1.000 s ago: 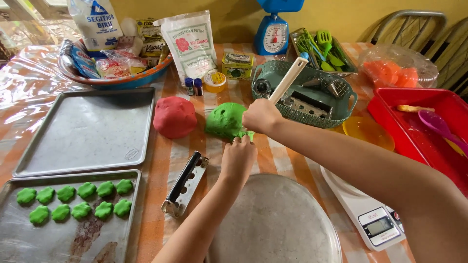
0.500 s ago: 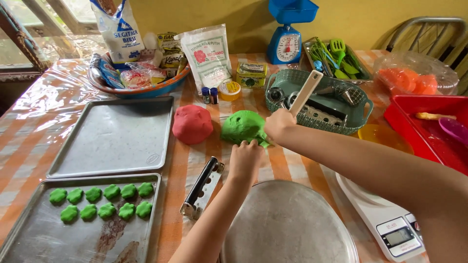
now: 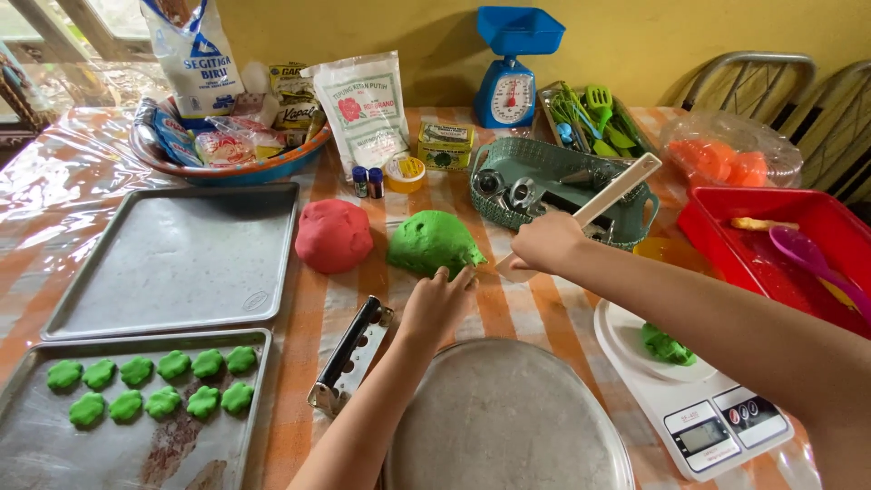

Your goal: Portioning green dough, rolling it into balls, and using a metal mold to shape them before placing on a tray.

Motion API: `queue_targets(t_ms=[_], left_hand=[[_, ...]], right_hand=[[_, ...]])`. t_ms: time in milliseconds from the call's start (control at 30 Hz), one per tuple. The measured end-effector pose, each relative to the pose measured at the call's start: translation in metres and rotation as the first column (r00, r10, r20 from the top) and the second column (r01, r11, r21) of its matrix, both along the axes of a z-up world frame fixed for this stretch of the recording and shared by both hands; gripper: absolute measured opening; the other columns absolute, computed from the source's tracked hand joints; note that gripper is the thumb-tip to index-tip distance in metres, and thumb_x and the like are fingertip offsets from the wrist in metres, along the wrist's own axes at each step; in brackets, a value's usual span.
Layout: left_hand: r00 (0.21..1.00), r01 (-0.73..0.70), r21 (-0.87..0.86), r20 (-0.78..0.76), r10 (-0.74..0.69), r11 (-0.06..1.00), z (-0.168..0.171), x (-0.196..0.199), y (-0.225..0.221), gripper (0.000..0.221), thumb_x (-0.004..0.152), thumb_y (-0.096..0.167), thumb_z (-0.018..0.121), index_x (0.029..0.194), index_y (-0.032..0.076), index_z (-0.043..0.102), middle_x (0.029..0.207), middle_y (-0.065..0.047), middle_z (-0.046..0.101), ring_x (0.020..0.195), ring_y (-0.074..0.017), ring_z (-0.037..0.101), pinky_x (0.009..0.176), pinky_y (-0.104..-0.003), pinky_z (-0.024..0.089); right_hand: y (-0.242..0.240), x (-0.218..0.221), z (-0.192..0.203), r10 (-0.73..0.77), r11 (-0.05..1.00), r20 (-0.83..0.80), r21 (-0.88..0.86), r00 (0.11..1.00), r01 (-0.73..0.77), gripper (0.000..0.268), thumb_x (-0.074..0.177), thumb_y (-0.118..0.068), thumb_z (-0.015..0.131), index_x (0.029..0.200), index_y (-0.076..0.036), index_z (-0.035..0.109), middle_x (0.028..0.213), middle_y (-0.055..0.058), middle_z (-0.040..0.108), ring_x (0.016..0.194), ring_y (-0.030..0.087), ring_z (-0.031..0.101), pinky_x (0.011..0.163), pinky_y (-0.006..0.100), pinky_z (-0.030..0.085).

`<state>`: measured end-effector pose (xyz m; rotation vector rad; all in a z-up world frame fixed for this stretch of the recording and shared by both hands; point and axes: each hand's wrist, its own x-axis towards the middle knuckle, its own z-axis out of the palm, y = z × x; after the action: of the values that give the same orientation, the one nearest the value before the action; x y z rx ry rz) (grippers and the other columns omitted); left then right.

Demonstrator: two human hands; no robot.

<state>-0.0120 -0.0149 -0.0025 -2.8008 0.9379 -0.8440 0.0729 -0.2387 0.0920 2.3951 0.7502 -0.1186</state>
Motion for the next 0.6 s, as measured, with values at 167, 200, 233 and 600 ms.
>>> queue_targets(t_ms=[167,200,233,600], left_hand=[[0.997,-0.074,0.045,0.008,0.074,0.996,0.008,-0.012,-0.016,0.03,0.062,-0.004,0.085,0.086,0.009,0.072,0.113,-0.008,0.064,0.096,-0.0337,0.072,0.059,-0.037,0.06],[0.995,-0.1,0.023,-0.002,0.1,0.995,0.011,-0.014,-0.02,0.024,0.065,-0.003,0.084,0.084,0.007,0.073,0.105,-0.01,0.065,0.094,-0.0335,0.073,0.06,-0.036,0.06],[0.995,-0.097,0.026,0.005,0.097,0.995,0.003,-0.011,-0.024,0.024,0.065,-0.003,0.084,0.084,0.007,0.073,0.105,-0.01,0.065,0.094,-0.0335,0.073,0.06,-0.036,0.06],[0.937,-0.289,0.192,-0.145,0.318,0.938,0.021,-0.049,-0.053,0.018,0.079,-0.001,0.07,0.095,0.004,0.079,0.112,-0.025,0.067,0.093,-0.0418,0.066,0.069,-0.045,0.046]], right_hand=[[0.024,0.001,0.002,0.078,0.997,0.053,-0.016,0.996,-0.077,0.049,0.092,-0.061,0.061,0.073,-0.017,0.073,0.073,0.002,0.075,0.073,0.028,0.075,0.064,0.046,0.061],[0.03,-0.002,0.011,0.11,0.994,0.045,-0.011,0.993,-0.11,0.048,0.092,-0.059,0.061,0.075,-0.016,0.075,0.076,0.005,0.076,0.074,0.029,0.075,0.066,0.047,0.061],[0.038,-0.004,0.02,0.107,0.994,0.052,-0.007,0.993,-0.107,0.048,0.092,-0.059,0.061,0.075,-0.016,0.075,0.076,0.005,0.076,0.074,0.029,0.075,0.066,0.047,0.061],[0.091,0.011,0.005,0.612,0.79,0.32,-0.259,0.723,-0.555,0.043,0.091,-0.056,0.064,0.058,-0.028,0.061,0.055,-0.012,0.065,0.057,0.014,0.067,0.055,0.034,0.054]])
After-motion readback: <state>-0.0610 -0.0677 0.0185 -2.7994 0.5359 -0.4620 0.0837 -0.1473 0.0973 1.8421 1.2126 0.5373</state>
